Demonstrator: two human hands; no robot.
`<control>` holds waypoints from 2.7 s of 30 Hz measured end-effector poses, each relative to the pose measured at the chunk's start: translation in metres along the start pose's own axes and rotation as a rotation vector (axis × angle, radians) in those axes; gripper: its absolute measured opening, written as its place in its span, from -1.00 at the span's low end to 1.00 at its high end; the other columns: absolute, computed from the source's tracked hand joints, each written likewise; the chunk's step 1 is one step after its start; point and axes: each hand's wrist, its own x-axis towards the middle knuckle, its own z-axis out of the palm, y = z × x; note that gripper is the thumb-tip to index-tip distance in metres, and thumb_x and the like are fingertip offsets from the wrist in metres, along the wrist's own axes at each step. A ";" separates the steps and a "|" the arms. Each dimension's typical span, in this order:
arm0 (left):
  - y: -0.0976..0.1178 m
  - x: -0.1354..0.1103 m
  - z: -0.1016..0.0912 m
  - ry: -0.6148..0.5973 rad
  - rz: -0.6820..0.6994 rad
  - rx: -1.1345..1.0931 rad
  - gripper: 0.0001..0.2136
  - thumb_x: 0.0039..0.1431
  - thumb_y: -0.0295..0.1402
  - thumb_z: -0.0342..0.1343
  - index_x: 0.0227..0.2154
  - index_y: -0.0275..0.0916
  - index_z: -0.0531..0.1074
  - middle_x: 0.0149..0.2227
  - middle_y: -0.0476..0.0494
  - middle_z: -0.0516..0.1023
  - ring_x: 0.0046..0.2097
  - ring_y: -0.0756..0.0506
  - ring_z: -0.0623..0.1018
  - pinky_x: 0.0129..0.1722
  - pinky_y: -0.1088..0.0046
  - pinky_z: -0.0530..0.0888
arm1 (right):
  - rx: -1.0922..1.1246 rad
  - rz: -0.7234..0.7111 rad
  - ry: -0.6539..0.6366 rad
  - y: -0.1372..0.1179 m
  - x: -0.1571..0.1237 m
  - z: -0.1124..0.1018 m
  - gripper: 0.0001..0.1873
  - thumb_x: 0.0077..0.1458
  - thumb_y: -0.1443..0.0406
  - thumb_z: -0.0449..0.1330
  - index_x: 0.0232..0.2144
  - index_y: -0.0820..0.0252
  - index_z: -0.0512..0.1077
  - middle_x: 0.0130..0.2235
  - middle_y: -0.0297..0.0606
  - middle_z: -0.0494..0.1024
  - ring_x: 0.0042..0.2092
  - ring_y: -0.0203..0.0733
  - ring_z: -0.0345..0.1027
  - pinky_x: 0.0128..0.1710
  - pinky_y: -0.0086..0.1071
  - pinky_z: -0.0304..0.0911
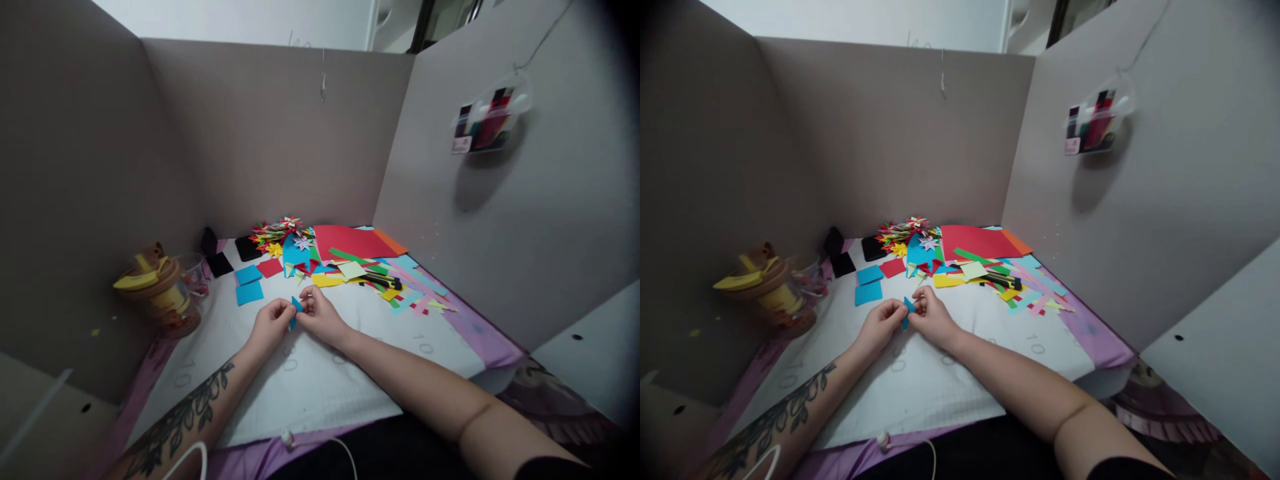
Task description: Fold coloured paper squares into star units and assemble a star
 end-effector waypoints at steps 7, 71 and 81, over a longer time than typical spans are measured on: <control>-0.006 0.003 0.002 0.046 -0.110 -0.240 -0.76 -0.09 -0.20 0.16 -0.53 -0.29 0.32 -0.57 0.07 0.30 -0.60 0.11 0.22 -0.61 0.61 0.16 | -0.118 0.004 0.004 0.003 0.000 0.002 -0.69 -0.14 0.39 0.13 -0.30 0.12 0.14 -0.58 -0.57 0.24 -0.53 -0.40 0.13 -0.51 -0.53 0.05; -0.008 -0.011 -0.011 -0.211 0.246 0.508 -0.82 0.07 -0.34 -0.03 -0.49 -0.24 0.44 -0.45 -0.08 0.49 -0.40 -0.04 0.42 -0.41 0.48 0.25 | -0.481 -0.205 -0.100 0.023 0.086 0.030 -0.86 0.03 0.31 0.07 -0.45 0.19 0.43 -0.39 -0.32 0.49 -0.30 -0.24 0.35 -0.26 -0.40 0.23; -0.011 -0.002 -0.007 0.188 0.150 0.205 -0.67 -0.01 -0.29 0.08 -0.15 -0.22 0.25 -0.25 -0.11 0.41 -0.26 -0.05 0.44 -0.38 0.50 0.35 | -0.029 0.135 -0.027 0.016 0.017 -0.032 -0.59 -0.07 0.31 0.09 -0.10 0.13 0.22 -0.59 -0.54 0.27 -0.59 -0.37 0.17 -0.56 -0.51 0.14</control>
